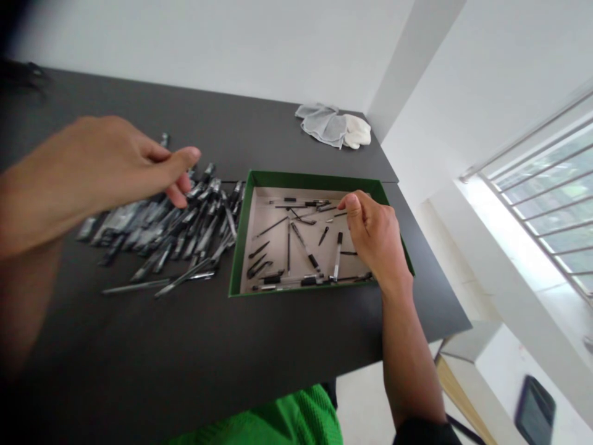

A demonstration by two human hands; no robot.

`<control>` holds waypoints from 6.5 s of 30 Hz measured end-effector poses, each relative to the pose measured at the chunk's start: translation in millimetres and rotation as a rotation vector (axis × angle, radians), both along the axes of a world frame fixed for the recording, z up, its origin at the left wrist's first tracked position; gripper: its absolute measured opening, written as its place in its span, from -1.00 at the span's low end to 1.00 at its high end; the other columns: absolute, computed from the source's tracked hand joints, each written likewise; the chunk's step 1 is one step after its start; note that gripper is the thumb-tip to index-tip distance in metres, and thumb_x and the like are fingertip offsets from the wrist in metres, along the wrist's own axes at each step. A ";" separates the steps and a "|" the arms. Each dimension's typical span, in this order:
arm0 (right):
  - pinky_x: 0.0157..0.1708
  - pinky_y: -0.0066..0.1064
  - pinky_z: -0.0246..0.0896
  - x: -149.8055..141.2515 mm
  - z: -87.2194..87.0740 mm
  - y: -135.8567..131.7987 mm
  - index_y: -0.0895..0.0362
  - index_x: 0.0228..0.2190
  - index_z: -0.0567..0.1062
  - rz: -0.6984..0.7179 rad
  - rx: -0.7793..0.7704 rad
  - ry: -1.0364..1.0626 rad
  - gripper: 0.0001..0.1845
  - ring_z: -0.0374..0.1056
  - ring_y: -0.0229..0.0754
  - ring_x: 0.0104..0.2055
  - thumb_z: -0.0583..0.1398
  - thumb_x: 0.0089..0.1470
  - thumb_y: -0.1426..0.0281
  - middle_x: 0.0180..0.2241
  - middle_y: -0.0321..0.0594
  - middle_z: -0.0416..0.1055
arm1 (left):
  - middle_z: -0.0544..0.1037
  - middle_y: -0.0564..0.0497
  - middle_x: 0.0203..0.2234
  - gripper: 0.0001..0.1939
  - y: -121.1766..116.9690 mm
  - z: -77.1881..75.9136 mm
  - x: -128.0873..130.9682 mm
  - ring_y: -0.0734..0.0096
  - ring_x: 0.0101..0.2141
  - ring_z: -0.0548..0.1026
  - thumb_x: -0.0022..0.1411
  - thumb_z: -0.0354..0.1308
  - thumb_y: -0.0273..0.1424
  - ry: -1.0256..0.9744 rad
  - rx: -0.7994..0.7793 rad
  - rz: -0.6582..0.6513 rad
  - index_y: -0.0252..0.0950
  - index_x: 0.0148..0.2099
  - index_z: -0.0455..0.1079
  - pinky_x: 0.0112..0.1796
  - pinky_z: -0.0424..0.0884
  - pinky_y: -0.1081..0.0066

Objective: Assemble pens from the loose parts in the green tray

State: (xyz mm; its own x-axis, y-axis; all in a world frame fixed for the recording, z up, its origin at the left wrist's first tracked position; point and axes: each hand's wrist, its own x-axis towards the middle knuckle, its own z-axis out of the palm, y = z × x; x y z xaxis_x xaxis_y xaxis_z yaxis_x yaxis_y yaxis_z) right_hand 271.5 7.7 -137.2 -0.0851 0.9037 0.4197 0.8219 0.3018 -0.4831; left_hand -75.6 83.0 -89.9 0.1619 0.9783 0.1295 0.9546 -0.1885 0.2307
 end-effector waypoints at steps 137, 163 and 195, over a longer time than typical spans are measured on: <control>-0.41 -0.41 0.25 39.1 -3.8 26.4 0.08 -0.08 0.62 0.100 -0.149 -0.113 -0.73 0.42 -0.23 -0.47 0.18 0.29 0.29 -0.40 -0.23 0.61 | 0.65 -0.08 -0.15 -0.80 -44.6 -80.4 101.1 0.34 -0.19 0.64 0.53 -0.20 -0.45 -0.551 -0.030 -0.544 -0.26 0.10 0.16 -0.14 0.50 0.33; -0.16 -0.23 0.37 -4.9 -26.1 74.0 0.10 -0.09 0.65 0.114 -0.453 -0.951 -0.72 0.56 0.13 -0.06 0.18 0.25 0.43 -0.14 0.03 0.62 | 0.68 -0.01 -0.25 -0.77 -43.7 -76.4 102.8 0.30 -0.31 0.63 0.55 -0.12 -0.35 -0.357 -0.066 -0.569 -0.29 0.12 0.25 -0.34 0.33 0.41; -0.51 -0.44 0.41 4.7 -4.3 23.8 0.10 -0.17 0.51 0.279 -0.181 0.457 -0.63 0.48 -0.18 -0.32 0.26 0.20 0.06 -0.30 -0.17 0.56 | 0.69 0.01 -0.30 -0.75 -44.4 -70.4 100.8 0.39 -0.46 0.57 0.51 -0.03 -0.30 -0.357 -0.064 -0.657 -0.27 0.05 0.40 -0.33 0.32 0.42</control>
State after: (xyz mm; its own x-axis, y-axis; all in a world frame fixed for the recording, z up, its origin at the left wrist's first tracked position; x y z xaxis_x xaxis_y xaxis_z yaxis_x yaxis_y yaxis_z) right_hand 276.2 31.5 -141.6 -0.1769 0.9340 0.3105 0.4181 0.3569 -0.8353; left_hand 25.3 38.6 -160.2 0.6739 0.7022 0.2296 0.5154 -0.6695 0.5348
